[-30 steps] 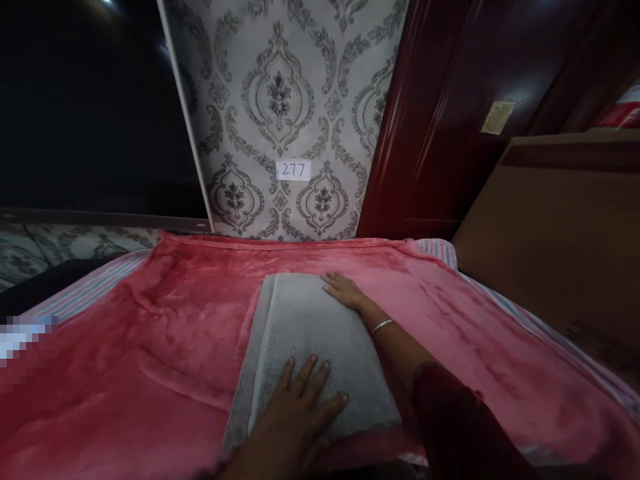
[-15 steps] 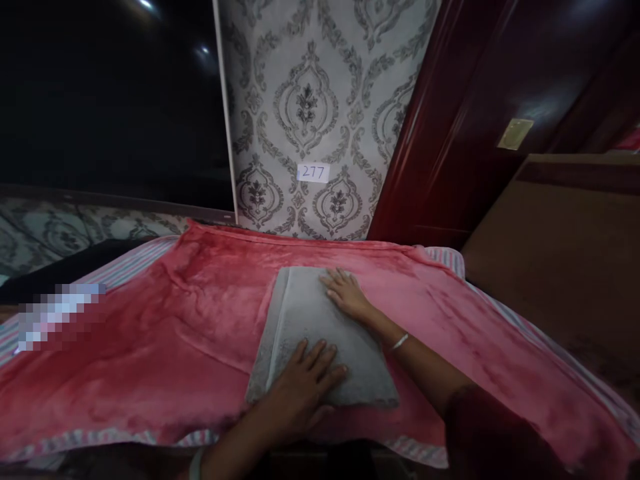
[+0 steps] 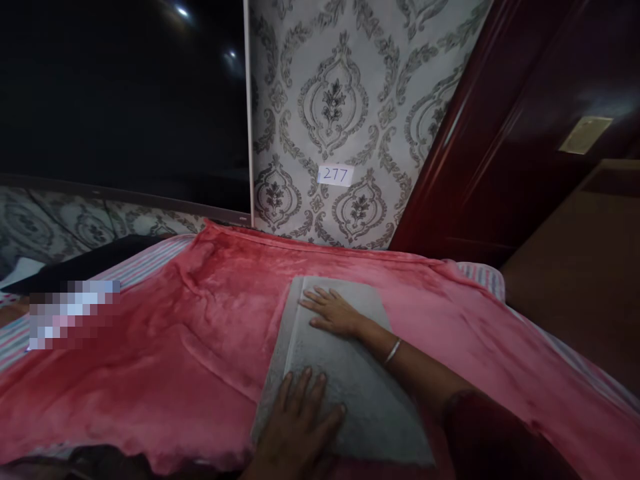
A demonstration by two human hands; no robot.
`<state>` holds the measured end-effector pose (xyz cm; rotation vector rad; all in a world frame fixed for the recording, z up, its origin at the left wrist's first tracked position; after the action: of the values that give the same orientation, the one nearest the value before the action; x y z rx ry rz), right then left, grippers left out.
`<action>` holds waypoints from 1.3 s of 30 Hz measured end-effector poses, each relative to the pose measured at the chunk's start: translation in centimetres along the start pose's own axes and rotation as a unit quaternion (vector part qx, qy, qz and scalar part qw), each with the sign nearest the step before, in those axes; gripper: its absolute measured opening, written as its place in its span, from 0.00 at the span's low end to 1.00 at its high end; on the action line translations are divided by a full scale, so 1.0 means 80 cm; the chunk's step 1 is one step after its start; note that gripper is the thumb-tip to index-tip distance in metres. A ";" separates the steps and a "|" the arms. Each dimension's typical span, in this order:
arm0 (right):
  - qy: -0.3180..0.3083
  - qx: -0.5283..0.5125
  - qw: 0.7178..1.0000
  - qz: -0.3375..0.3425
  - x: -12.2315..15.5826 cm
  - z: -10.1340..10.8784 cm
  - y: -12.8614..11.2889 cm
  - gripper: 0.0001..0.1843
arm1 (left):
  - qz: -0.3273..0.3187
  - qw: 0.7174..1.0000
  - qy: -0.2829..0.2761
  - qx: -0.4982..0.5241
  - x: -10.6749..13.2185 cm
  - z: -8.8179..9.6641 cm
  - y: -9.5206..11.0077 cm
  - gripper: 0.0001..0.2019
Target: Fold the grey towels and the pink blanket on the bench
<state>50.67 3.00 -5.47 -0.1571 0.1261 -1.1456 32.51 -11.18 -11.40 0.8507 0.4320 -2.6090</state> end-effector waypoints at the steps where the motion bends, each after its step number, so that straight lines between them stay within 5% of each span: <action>1: -0.004 0.000 1.000 -0.012 -0.014 0.001 0.011 0.35 | -0.014 1.000 0.017 -0.014 -0.001 0.000 0.000 0.37; 10: -0.019 -0.002 0.990 -0.137 -0.089 -0.001 0.079 0.32 | -0.041 0.995 0.075 -0.052 -0.008 0.004 -0.004 0.26; 14: -0.014 0.009 0.988 -0.151 -0.092 0.001 0.078 0.32 | -0.030 0.997 0.065 -0.037 -0.001 -0.005 -0.002 0.30; 18: 0.028 0.053 0.978 -0.201 -0.080 0.019 0.066 0.33 | 0.000 1.000 -0.003 0.007 -0.002 0.000 0.002 0.38; 23: 0.071 0.059 0.974 -0.208 -0.025 0.037 0.035 0.33 | 0.026 0.997 -0.061 0.044 -0.009 0.022 -0.001 0.40; 30: 0.048 0.001 0.985 -0.164 0.130 0.020 0.003 0.31 | 0.012 0.995 -0.048 0.083 -0.028 0.044 -0.005 0.33; 34: 0.051 -0.032 0.984 -0.165 0.181 0.013 0.001 0.30 | -0.025 0.987 -0.070 0.144 -0.065 0.051 0.040 0.30; 39: 0.041 -0.025 0.990 -0.130 0.181 0.000 0.005 0.31 | -0.083 0.972 -0.120 0.186 -0.091 0.011 0.118 0.32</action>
<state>56.95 -10.09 -5.80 -0.1743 0.2125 -1.4106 41.59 -18.18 -7.89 0.6142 -0.0612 -2.9555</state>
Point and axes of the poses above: each hand's wrist, its own x-axis away from the middle knuckle, its own z-axis out of the back of the hand, y = z × x, the point moved 6 cm from there along -x, towards the middle knuckle, and after that the axes turned 1 degree about y, right-handed, at the moved point
